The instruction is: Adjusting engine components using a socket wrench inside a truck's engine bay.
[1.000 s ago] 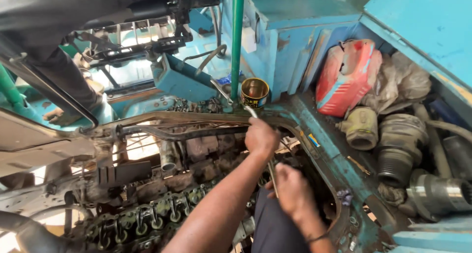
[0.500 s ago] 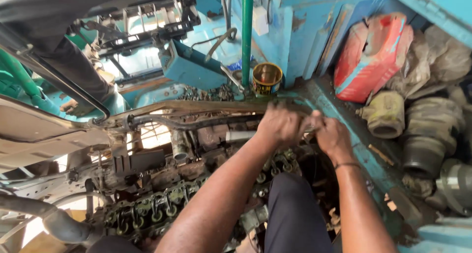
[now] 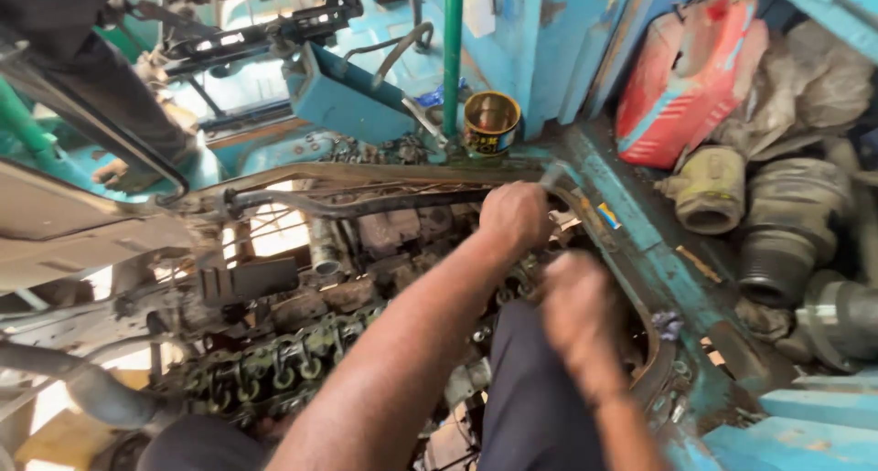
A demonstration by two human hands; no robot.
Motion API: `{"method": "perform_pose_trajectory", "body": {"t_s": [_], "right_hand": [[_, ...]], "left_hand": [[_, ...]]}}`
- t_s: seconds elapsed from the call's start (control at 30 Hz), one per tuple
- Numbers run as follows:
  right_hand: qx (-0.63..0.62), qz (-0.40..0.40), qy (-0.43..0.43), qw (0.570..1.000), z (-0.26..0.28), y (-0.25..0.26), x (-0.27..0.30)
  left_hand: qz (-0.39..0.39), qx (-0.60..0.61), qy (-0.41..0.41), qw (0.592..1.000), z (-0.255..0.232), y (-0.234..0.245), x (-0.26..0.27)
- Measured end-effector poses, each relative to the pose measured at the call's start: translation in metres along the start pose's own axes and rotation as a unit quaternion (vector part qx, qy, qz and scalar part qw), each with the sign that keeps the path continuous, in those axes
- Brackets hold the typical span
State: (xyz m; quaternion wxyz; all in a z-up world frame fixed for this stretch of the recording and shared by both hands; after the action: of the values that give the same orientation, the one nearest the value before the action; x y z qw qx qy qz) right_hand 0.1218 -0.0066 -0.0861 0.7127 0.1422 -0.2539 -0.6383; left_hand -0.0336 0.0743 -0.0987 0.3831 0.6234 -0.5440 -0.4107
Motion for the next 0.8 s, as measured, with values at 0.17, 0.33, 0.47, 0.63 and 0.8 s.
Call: {"method": "perform_pose_trajectory", "body": {"t_s": [0.17,0.33,0.47,0.63,0.8], "right_hand": [[0.027,-0.176,0.336,0.925,0.017,0.017,-0.086],[0.154,-0.059,0.284,0.944,0.030,0.006,-0.098],[0.162,0.013,0.090,0.983,0.018,0.015,-0.066],[0.279,-0.039,-0.001,0.959,0.017,0.008,0.005],[0.328,0.031,0.061,0.942,-0.001,-0.004,-0.011]], "left_hand": [[0.060,-0.055,-0.232,0.969,-0.021,0.046,0.026],[0.029,-0.062,-0.270,0.960,-0.019,0.052,0.030],[0.134,-0.092,-0.241,0.957,-0.029,0.067,0.040],[-0.354,-0.036,-0.075,0.932,-0.011,0.033,0.034],[-0.331,0.144,0.305,0.881,-0.010,0.016,0.031]]}}
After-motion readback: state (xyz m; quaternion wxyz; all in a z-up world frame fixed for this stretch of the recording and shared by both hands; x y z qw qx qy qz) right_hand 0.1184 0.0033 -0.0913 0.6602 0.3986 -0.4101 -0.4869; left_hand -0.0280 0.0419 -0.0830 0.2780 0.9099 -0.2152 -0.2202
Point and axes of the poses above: each hand's wrist, its own x-axis away from the middle knuckle, its own y-axis out of the back of the hand, z = x × y, the point moved 3 cm from there along -x, towards the middle knuckle, and after that the axes turned 6 degrees about -y, right-handed, at the moved point
